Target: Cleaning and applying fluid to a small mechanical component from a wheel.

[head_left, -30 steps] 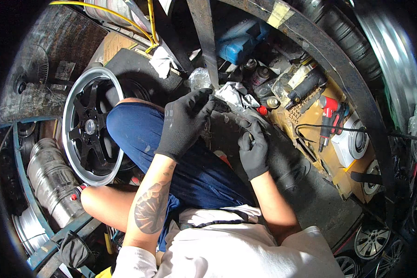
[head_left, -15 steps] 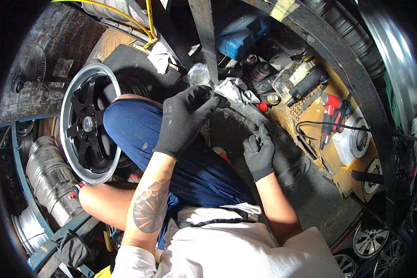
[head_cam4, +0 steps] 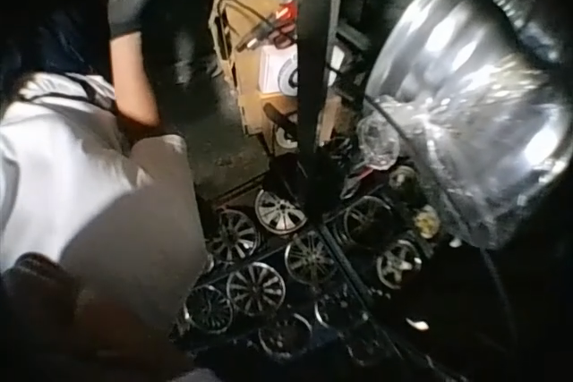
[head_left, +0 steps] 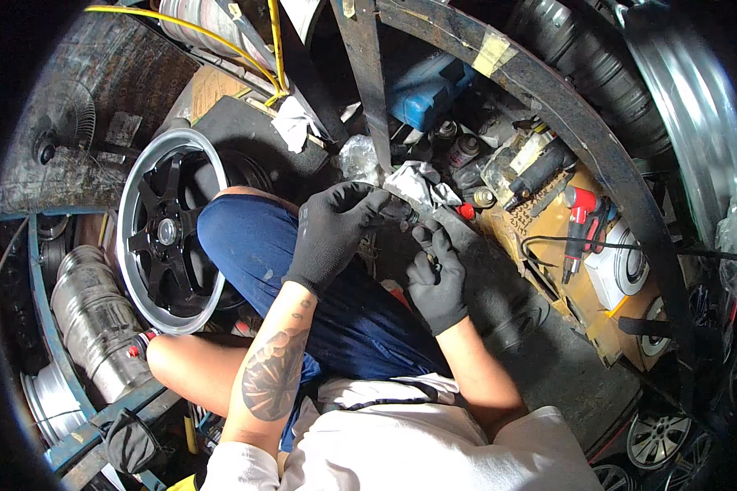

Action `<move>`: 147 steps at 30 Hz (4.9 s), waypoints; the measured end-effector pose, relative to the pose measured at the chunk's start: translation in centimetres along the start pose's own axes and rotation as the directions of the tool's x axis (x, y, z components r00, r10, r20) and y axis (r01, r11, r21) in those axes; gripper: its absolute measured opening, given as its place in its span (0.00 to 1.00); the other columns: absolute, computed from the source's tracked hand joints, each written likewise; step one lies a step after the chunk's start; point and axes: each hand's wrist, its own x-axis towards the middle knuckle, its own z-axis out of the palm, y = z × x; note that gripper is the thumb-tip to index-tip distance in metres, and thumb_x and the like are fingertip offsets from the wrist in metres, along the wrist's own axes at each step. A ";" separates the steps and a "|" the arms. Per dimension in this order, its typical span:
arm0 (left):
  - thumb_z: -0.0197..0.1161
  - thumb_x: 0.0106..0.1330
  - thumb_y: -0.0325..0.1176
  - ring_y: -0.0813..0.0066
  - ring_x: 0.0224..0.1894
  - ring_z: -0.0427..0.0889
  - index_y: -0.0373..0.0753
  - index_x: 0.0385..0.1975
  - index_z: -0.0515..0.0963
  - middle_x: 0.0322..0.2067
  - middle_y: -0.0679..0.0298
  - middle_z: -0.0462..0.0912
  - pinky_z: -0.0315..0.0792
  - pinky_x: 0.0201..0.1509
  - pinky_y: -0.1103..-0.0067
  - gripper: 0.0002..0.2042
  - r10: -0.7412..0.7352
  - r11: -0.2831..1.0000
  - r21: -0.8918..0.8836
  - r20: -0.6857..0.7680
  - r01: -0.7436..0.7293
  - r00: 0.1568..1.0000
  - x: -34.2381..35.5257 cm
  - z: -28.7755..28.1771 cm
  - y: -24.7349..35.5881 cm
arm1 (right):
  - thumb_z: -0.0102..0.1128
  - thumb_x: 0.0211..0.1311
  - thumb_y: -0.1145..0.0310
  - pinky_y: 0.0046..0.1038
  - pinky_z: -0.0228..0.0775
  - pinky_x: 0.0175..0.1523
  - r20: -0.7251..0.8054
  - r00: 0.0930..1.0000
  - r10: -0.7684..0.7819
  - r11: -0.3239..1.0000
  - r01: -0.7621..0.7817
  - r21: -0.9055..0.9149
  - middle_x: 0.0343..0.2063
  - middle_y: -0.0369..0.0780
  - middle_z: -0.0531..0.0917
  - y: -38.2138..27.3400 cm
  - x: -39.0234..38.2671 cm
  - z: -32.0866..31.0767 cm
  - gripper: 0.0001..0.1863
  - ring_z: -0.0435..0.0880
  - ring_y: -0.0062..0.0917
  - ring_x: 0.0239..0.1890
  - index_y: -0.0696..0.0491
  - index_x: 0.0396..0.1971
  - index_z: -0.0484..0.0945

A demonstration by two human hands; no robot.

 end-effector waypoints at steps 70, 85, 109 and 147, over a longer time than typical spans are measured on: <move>0.62 0.70 0.40 0.73 0.37 0.86 0.34 0.46 0.79 0.38 0.61 0.85 0.81 0.35 0.78 0.15 -0.086 0.860 -0.469 0.256 0.201 0.963 -0.1 -2.1 -0.7 | 0.69 0.54 0.71 0.33 0.78 0.43 0.578 0.738 -0.349 -0.409 0.435 -0.802 0.36 0.46 0.85 -7.0 -0.7 7.8 0.13 0.86 0.38 0.38 0.55 0.40 0.83; 0.61 0.71 0.42 0.76 0.38 0.84 0.35 0.47 0.79 0.38 0.64 0.84 0.81 0.43 0.78 0.16 -0.070 0.823 -0.530 0.262 0.204 0.963 0.1 -2.5 -1.1 | 0.65 0.57 0.76 0.25 0.74 0.43 0.337 0.877 -0.342 0.094 0.388 -0.917 0.32 0.41 0.85 -7.6 -1.7 7.1 0.08 0.83 0.23 0.34 0.60 0.37 0.82; 0.46 0.72 0.42 0.79 0.22 0.76 0.33 0.38 0.76 0.27 0.63 0.79 0.72 0.25 0.83 0.17 0.149 0.713 -0.625 0.578 0.317 0.802 -1.3 -2.8 -0.4 | 0.64 0.54 0.78 0.30 0.75 0.49 0.488 0.853 -0.182 0.013 0.499 -0.867 0.33 0.41 0.86 -9.5 -3.2 9.9 0.06 0.85 0.28 0.40 0.58 0.34 0.83; 0.49 0.73 0.37 0.76 0.30 0.73 0.34 0.41 0.75 0.26 0.67 0.73 0.71 0.41 0.81 0.12 0.052 0.380 -0.923 -0.040 -0.057 0.998 2.7 -8.7 2.9 | 0.60 0.60 0.79 0.30 0.77 0.48 0.734 0.666 -0.132 -0.152 0.719 -0.679 0.43 0.44 0.85 -1.6 4.2 10.4 0.13 0.86 0.33 0.43 0.56 0.45 0.82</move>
